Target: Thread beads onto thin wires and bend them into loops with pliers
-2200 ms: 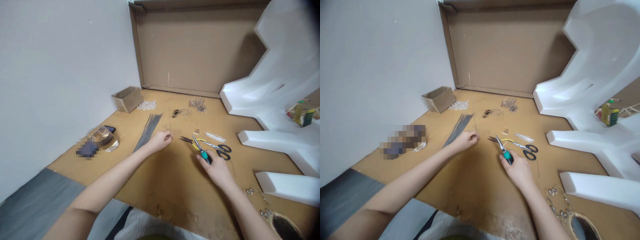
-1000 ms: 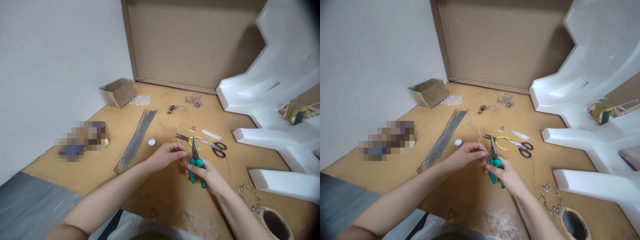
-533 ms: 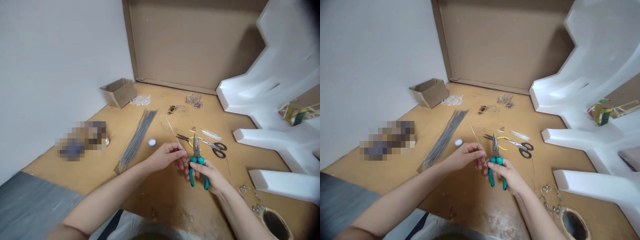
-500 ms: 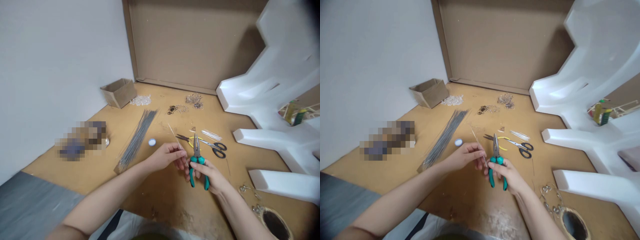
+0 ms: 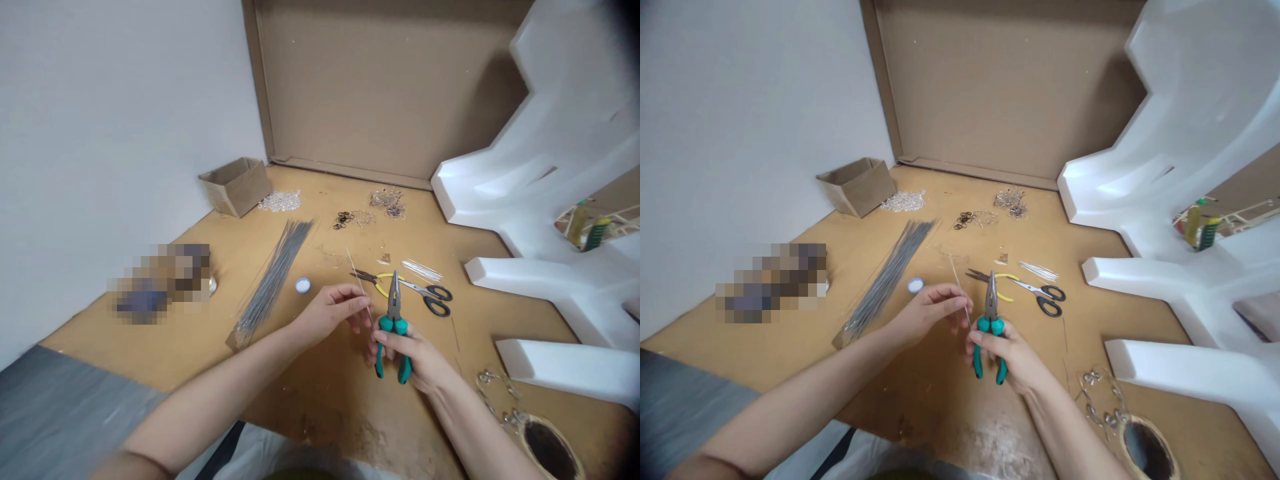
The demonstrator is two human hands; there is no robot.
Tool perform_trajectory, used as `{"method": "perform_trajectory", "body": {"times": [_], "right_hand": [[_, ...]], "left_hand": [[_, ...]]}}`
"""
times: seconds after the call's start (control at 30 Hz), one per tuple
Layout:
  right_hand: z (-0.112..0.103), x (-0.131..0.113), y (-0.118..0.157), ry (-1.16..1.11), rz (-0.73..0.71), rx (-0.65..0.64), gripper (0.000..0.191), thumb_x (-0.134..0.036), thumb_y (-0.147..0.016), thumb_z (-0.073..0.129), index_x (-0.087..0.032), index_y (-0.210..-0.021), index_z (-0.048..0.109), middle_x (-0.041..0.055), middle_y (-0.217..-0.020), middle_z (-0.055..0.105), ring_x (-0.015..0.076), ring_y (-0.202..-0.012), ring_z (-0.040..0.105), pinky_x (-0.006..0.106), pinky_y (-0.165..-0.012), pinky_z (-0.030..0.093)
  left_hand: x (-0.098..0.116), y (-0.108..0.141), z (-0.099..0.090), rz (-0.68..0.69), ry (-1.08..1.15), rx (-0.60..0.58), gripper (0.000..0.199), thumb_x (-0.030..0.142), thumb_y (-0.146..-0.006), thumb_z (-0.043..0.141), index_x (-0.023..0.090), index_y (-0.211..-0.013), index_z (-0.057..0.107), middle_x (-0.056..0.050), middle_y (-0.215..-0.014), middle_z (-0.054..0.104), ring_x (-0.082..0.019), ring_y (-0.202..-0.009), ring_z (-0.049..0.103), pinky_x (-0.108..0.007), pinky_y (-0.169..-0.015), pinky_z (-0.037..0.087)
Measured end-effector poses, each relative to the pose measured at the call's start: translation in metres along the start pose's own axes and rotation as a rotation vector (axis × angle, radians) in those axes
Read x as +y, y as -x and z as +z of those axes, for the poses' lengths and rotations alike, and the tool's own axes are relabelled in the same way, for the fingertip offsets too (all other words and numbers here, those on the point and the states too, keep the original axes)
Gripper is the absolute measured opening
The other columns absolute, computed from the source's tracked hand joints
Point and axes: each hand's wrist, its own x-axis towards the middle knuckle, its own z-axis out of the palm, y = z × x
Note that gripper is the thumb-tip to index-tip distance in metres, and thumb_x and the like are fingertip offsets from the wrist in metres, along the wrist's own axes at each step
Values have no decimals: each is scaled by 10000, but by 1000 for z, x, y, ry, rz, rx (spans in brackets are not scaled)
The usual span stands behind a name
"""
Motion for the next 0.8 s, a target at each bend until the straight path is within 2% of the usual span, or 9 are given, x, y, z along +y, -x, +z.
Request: {"method": "perform_trajectory", "body": {"times": [0.13, 0.27, 0.33, 0.43, 0.5, 0.63, 0.8], "right_hand": [[3, -1, 0, 30, 47, 38, 191, -321, -687, 657, -176, -721, 537, -12, -623, 576, 147, -561, 583, 269, -534, 467], [5, -4, 0, 184, 47, 15, 246, -393, -704, 622, -165, -685, 530, 2, -629, 557, 150, -567, 566, 266, -517, 453], [3, -7, 1, 396, -21, 70, 260, -409, -732, 592, -159, -678, 545, 12, -634, 561, 142, -574, 541, 261, -525, 437], [-4, -14, 0, 672, -207, 264, 239, -402, -754, 579, -166, -717, 562, 14, -654, 572, 143, -623, 520, 271, -609, 428], [-12, -19, 0, 661, -289, 373, 240, -409, -758, 576, -170, -741, 555, 22, -677, 578, 160, -671, 536, 293, -670, 434], [-28, -26, -2, 455, -360, 515, 252, -404, -725, 620, -172, -786, 546, 36, -715, 580, 182, -693, 569, 327, -703, 457], [-30, -26, -4, 351, -363, 546, 271, -387, -681, 666, -174, -800, 550, 36, -735, 579, 185, -681, 582, 336, -685, 476]], "left_hand": [[-1, -1, 0, 54, 9, 118, 248, 354, -737, 597, 128, -840, 602, -22, -731, 613, -106, -588, 594, -211, -509, 453], [-3, 0, -1, 66, -18, 119, 235, 346, -745, 587, 126, -825, 602, -25, -715, 619, -106, -580, 584, -220, -524, 456], [-3, 1, -2, 112, -103, 128, 227, 344, -758, 570, 124, -807, 601, -34, -708, 626, -115, -596, 588, -227, -540, 460], [-2, 3, -5, 226, -355, 180, 207, 322, -785, 539, 132, -815, 615, -54, -748, 648, -133, -686, 608, -236, -624, 467], [-5, 3, -8, 282, -550, 166, 201, 308, -801, 517, 144, -839, 626, -55, -766, 656, -133, -714, 607, -230, -654, 456], [-14, -1, -11, 313, -902, 115, 220, 288, -838, 445, 167, -845, 629, -40, -750, 649, -127, -694, 578, -216, -631, 408], [-29, -8, -9, 314, -1144, -10, 219, 259, -836, 435, 179, -783, 631, -35, -763, 644, -139, -703, 566, -218, -636, 363]]}}
